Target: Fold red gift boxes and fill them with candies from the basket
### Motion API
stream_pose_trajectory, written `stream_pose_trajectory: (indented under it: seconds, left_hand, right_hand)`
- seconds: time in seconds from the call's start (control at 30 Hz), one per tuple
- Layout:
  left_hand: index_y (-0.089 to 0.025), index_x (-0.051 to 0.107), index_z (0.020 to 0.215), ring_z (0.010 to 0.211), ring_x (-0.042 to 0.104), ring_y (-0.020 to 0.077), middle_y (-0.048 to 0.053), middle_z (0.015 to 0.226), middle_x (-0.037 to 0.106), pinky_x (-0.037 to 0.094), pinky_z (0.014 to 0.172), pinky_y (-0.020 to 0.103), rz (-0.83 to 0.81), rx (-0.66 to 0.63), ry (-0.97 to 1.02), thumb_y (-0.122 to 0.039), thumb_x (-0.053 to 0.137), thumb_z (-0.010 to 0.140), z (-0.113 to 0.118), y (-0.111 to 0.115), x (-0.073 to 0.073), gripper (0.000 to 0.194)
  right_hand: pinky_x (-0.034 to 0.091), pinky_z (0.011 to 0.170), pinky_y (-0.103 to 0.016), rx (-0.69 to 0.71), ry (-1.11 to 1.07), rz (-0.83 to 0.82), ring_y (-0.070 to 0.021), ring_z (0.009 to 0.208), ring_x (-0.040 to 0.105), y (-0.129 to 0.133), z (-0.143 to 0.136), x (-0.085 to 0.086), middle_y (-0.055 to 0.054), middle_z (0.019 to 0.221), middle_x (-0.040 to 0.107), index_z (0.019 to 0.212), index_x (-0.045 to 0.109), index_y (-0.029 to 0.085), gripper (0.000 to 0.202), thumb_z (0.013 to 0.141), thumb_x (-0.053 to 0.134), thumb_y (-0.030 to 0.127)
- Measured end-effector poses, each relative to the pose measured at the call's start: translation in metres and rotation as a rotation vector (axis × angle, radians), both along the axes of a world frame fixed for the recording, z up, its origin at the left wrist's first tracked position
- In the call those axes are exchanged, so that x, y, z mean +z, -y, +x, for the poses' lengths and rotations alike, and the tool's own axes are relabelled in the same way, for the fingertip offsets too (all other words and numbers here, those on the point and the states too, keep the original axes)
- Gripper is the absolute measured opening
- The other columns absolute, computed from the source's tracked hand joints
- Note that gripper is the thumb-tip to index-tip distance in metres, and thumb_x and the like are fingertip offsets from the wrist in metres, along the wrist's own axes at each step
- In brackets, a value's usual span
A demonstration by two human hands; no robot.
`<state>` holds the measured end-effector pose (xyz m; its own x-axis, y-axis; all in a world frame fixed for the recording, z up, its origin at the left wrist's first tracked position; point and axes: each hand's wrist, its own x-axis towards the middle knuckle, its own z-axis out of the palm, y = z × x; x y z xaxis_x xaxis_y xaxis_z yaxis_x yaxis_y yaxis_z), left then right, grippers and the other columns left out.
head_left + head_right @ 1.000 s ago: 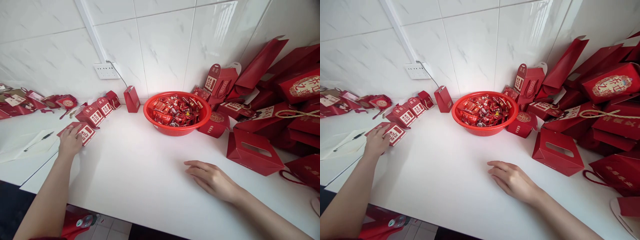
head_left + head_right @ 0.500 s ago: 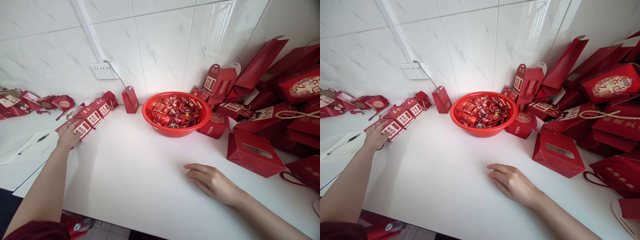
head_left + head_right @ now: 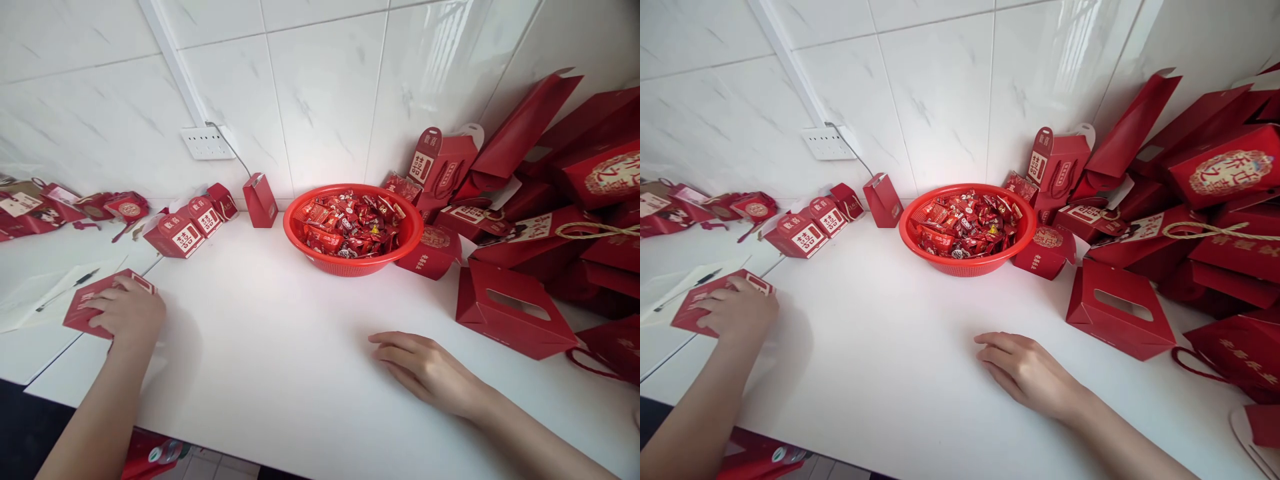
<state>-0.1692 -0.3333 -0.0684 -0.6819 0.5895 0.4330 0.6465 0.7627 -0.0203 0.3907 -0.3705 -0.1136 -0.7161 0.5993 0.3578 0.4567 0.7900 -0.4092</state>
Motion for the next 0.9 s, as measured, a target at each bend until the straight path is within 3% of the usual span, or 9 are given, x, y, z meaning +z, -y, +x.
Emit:
stream_pose_trajectory:
  seconds: [0.1, 0.3, 0.53, 0.9]
  left_hand:
    - [0.001, 0.022, 0.147, 0.137, 0.021, 0.0585, 0.045, 0.145, 0.023, 0.035, 0.086, 0.076, -0.023, -0.006, 0.001, -0.052, 0.034, 0.093, 0.003, -0.004, 0.0, 0.077]
    - [-0.015, 0.03, 0.149, 0.131, 0.038, 0.0437, 0.027, 0.143, 0.037, 0.041, 0.1, 0.057, -0.032, -0.346, -0.041, -0.05, 0.048, 0.089, -0.039, -0.021, 0.005, 0.072]
    - [-0.015, 0.03, 0.15, 0.135, 0.033, 0.039, 0.022, 0.145, 0.035, 0.034, 0.109, 0.053, -0.038, -0.405, 0.055, -0.046, 0.052, 0.09, -0.081, -0.041, 0.01, 0.072]
    - [-0.013, 0.028, 0.15, 0.138, 0.031, 0.0391, 0.024, 0.146, 0.035, 0.03, 0.112, 0.049, -0.107, -0.434, 0.085, -0.048, 0.06, 0.085, -0.09, -0.065, 0.017, 0.081]
  right_hand:
    - [0.059, 0.083, -0.034, 0.007, 0.0, -0.002, -0.0205, 0.101, 0.07, 0.0, 0.0, -0.002, -0.01, 0.123, 0.067, 0.11, 0.067, 0.022, 0.025, 0.098, 0.046, 0.016]
    - [0.059, 0.082, -0.034, 0.005, 0.002, -0.01, -0.0204, 0.099, 0.07, 0.0, -0.001, -0.002, -0.01, 0.122, 0.067, 0.109, 0.066, 0.022, 0.024, 0.098, 0.045, 0.017]
    - [0.06, 0.083, -0.034, 0.003, -0.005, -0.008, -0.0204, 0.1, 0.07, -0.001, -0.002, -0.002, -0.01, 0.121, 0.068, 0.111, 0.066, 0.022, 0.025, 0.098, 0.045, 0.016]
    - [0.059, 0.085, -0.034, 0.003, -0.01, -0.055, -0.02, 0.102, 0.069, -0.001, -0.002, -0.004, -0.009, 0.12, 0.068, 0.112, 0.066, 0.023, 0.025, 0.098, 0.047, 0.016]
